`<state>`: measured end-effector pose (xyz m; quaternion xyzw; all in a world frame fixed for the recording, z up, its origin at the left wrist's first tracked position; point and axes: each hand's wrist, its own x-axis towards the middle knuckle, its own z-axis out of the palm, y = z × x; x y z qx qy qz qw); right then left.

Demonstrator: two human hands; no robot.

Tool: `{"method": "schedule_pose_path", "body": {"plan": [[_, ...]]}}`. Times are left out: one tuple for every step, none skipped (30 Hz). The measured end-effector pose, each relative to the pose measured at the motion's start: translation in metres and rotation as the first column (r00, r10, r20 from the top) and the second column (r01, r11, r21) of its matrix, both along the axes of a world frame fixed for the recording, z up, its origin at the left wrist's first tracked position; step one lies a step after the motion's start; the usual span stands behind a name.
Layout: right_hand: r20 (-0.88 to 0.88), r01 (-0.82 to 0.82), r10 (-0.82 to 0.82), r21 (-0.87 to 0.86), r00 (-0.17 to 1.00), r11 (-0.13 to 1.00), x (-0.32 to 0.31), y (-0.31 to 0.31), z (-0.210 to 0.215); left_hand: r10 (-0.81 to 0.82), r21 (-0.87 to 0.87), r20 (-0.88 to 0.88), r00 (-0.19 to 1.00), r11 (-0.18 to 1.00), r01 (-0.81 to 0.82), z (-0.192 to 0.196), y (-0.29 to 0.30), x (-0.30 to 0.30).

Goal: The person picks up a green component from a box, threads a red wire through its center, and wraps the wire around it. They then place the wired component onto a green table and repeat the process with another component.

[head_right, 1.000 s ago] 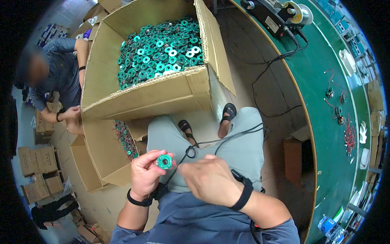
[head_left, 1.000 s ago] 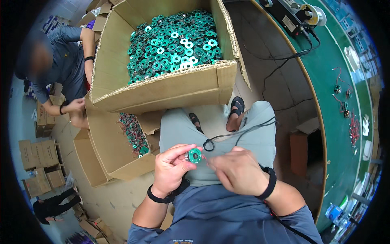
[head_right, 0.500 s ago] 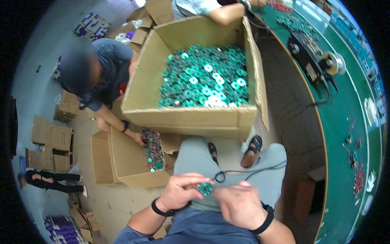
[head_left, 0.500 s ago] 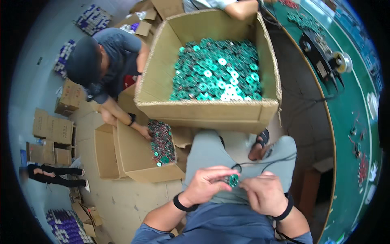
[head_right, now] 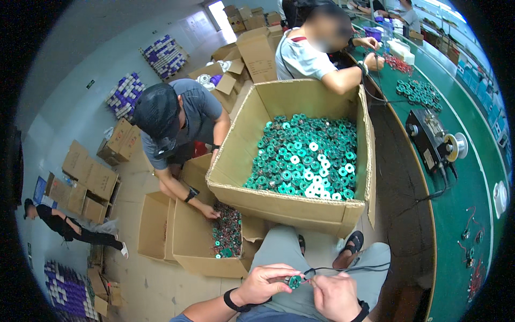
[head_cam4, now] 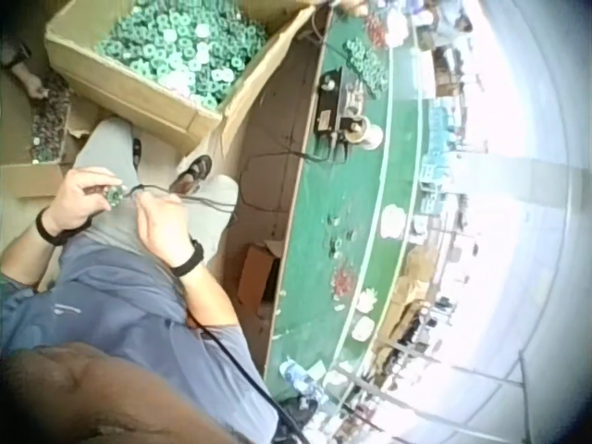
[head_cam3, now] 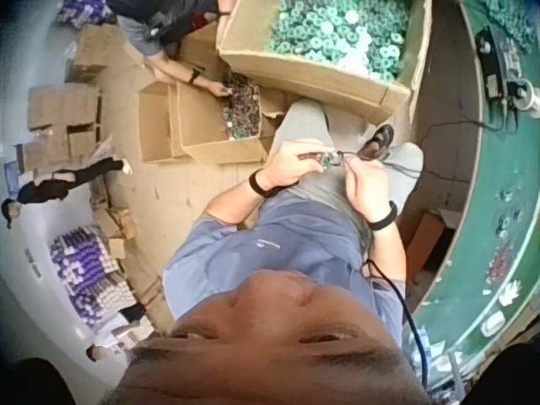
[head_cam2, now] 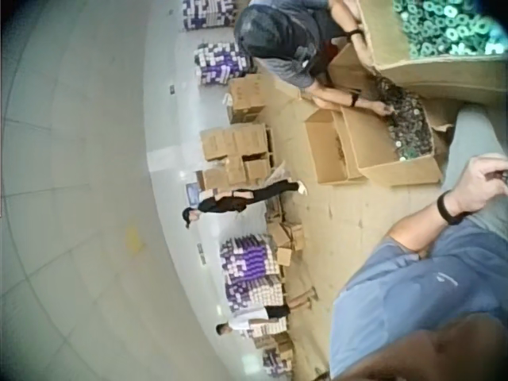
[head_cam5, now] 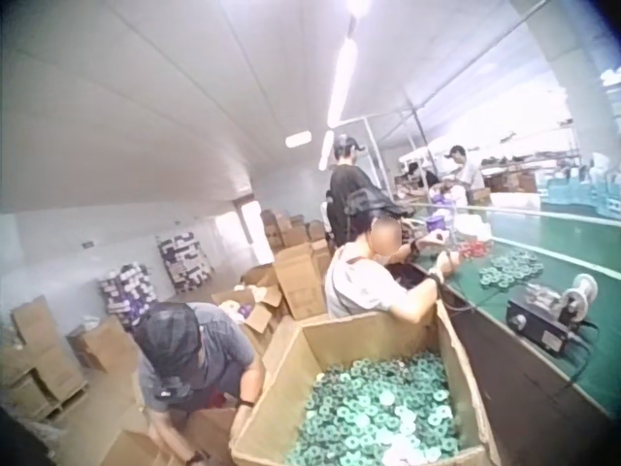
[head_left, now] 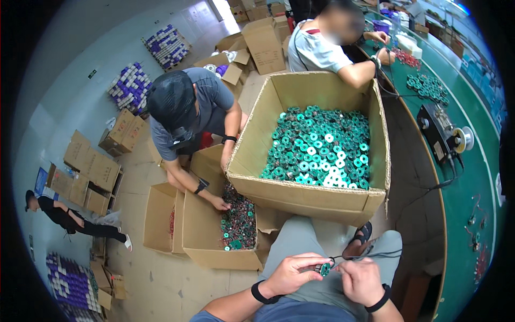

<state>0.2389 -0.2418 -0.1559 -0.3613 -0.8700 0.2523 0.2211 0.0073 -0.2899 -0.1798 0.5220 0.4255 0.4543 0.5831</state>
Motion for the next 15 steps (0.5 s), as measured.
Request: {"method": "schedule_pose_path", "body": {"plan": [[0.053,-0.031,0.031,-0.006,0.998,0.999,0.000,-0.001,-0.006,0.000,-0.011,0.035,0.999,1.000,0.001,-0.002,0.000,0.001],[0.007,-0.072,0.072,-0.044,0.997,0.996,-0.004,-0.007,-0.002,0.009,-0.074,0.150,0.989,0.997,0.002,-0.003,-0.002,0.001],[-0.040,-0.115,0.112,-0.081,0.993,0.990,-0.008,-0.012,0.004,0.014,-0.064,0.143,0.990,0.998,-0.005,-0.004,-0.002,0.000],[-0.164,-0.084,0.069,-0.084,0.984,0.993,-0.010,-0.008,0.006,0.014,-0.061,0.127,0.992,0.998,-0.006,-0.004,-0.001,-0.001],[-0.167,-0.084,0.071,-0.074,0.983,0.994,-0.008,-0.005,0.001,0.008,-0.059,0.112,0.994,0.998,-0.002,-0.003,-0.001,-0.001],[-0.126,-0.022,0.016,-0.050,0.992,0.998,-0.005,-0.002,-0.008,0.008,-0.068,0.147,0.989,0.998,0.002,-0.004,0.000,-0.002],[-0.087,0.040,-0.042,-0.024,0.995,0.999,-0.004,0.000,-0.013,0.009,-0.058,0.144,0.990,0.998,-0.001,-0.003,0.000,-0.001],[0.073,-0.100,0.099,0.011,0.992,0.995,-0.002,-0.007,-0.004,-0.002,-0.031,0.090,0.996,1.000,0.004,-0.004,-0.002,-0.001],[-0.074,-0.137,0.131,-0.074,0.989,0.988,-0.008,-0.013,0.003,-0.012,-0.005,0.036,0.999,1.000,0.012,-0.003,-0.004,-0.001],[-0.085,-0.089,0.086,-0.033,0.993,0.995,-0.004,-0.009,0.002,0.002,-0.034,0.051,0.999,0.999,0.000,-0.003,-0.004,-0.001],[-0.097,-0.040,0.041,0.007,0.994,0.999,-0.001,-0.004,0.002,0.004,-0.027,0.047,0.999,1.000,-0.003,-0.001,-0.004,-0.002],[-0.098,-0.039,0.040,0.011,0.994,0.999,-0.001,-0.004,0.007,0.009,0.015,-0.002,1.000,1.000,-0.009,0.001,-0.004,0.000],[-0.053,-0.031,0.028,-0.043,0.998,0.999,-0.002,-0.004,0.014,0.016,0.057,-0.051,0.999,0.998,-0.013,0.002,-0.004,0.001],[-0.007,-0.022,0.021,-0.094,1.000,0.995,-0.005,-0.005,0.020,0.017,0.063,-0.052,0.998,0.998,-0.014,0.000,-0.005,0.000],[-0.115,-0.076,0.065,-0.091,0.991,0.993,-0.008,-0.014,0.019,0.025,0.020,-0.016,1.000,0.999,-0.025,-0.001,-0.006,-0.001]]}}
